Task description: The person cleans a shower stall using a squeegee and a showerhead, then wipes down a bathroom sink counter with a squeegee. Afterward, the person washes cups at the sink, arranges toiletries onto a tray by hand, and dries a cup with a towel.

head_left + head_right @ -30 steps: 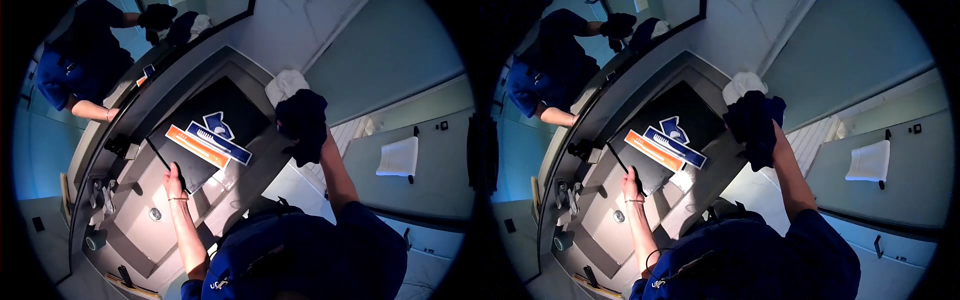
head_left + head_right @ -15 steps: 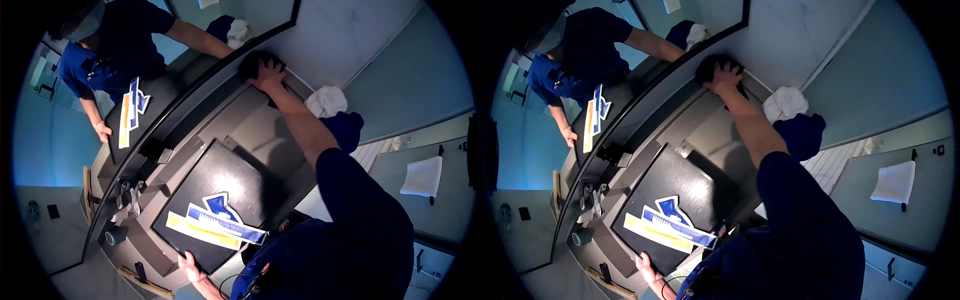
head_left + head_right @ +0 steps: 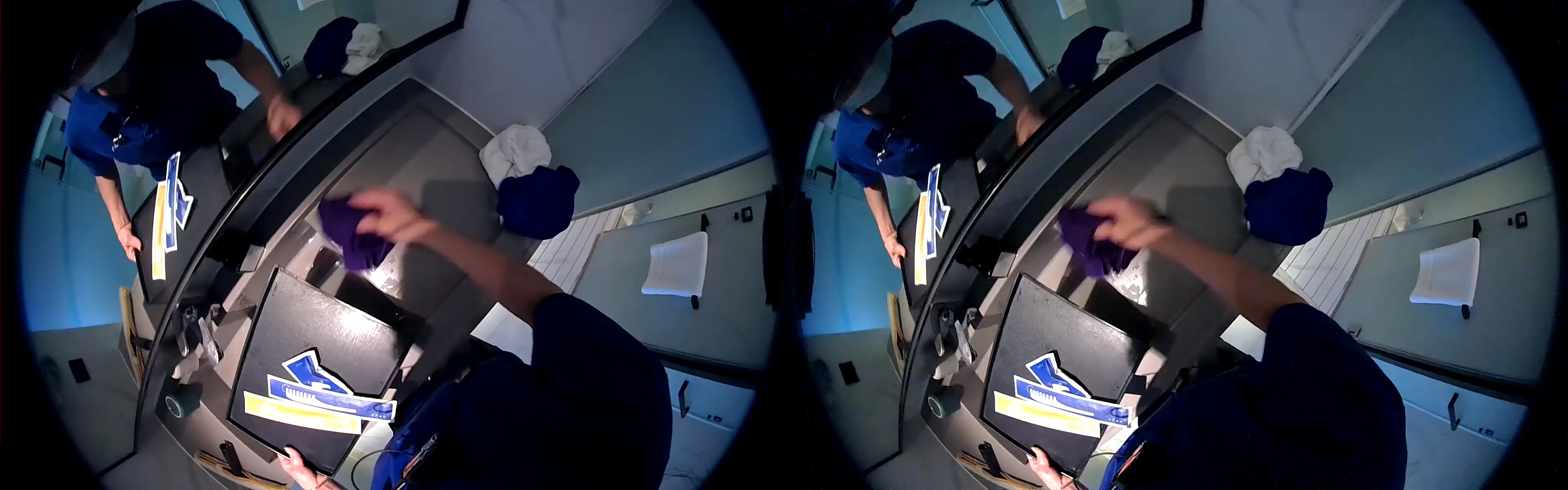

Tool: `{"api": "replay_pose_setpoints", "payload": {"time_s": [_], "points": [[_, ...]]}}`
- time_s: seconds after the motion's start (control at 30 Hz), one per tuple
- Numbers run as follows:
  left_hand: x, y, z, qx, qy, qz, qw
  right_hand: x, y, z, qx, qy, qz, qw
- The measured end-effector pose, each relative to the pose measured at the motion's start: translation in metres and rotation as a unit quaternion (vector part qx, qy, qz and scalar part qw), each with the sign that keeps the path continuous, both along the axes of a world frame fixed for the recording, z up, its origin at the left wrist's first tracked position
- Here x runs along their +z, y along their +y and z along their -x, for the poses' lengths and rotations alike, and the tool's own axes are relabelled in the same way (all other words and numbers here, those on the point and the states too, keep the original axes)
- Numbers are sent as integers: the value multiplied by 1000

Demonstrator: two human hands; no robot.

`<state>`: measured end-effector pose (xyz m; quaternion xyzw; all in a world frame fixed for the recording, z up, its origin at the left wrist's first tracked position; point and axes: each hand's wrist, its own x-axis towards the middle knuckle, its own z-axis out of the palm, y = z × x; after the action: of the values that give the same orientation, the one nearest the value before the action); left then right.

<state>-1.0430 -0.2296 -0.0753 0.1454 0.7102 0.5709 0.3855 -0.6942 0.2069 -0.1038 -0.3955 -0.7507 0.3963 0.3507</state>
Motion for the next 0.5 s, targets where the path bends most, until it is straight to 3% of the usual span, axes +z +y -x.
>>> {"api": "replay_pose_setpoints", "payload": {"time_s": [0.03,0.07,0.1,0.13,0.17,0.23,0.3,0.33,0.37,0.4,0.43,0.47,0.5], "points": [[-1,-2,-4,7,1,7,1000,11,9,-21,-64,32,1,997],[5,0,-7,12,7,19,1000,11,26,-41,-89,145,124,978],[11,1,-7,14,13,29,999,13,50,-66,-127,54,70,988],[14,2,-9,17,-12,-5,1000,-39,88,-104,-139,-62,-164,975],[13,0,-6,16,-14,-2,1000,-48,92,-101,-254,-312,-92,911],[9,-6,3,7,-20,6,1000,-54,66,-60,-362,-373,-178,836],[5,-1,13,-18,-24,6,1000,-63,21,-23,-267,-317,-209,886],[7,1,16,-31,-25,7,999,-44,-1,-9,-96,-334,-131,929],[19,18,7,-35,-58,9,998,-47,-34,12,-38,-337,-139,930],[17,21,11,-44,-30,6,999,-46,-76,19,-83,-200,-269,939],[12,26,16,-55,0,-1,998,-72,-102,17,-32,-223,-288,931],[16,34,12,-64,-7,-26,998,-63,-115,16,-7,-159,-60,985],[11,35,16,-66,-3,-32,997,-54,-129,15,-40,-90,156,983]]}}
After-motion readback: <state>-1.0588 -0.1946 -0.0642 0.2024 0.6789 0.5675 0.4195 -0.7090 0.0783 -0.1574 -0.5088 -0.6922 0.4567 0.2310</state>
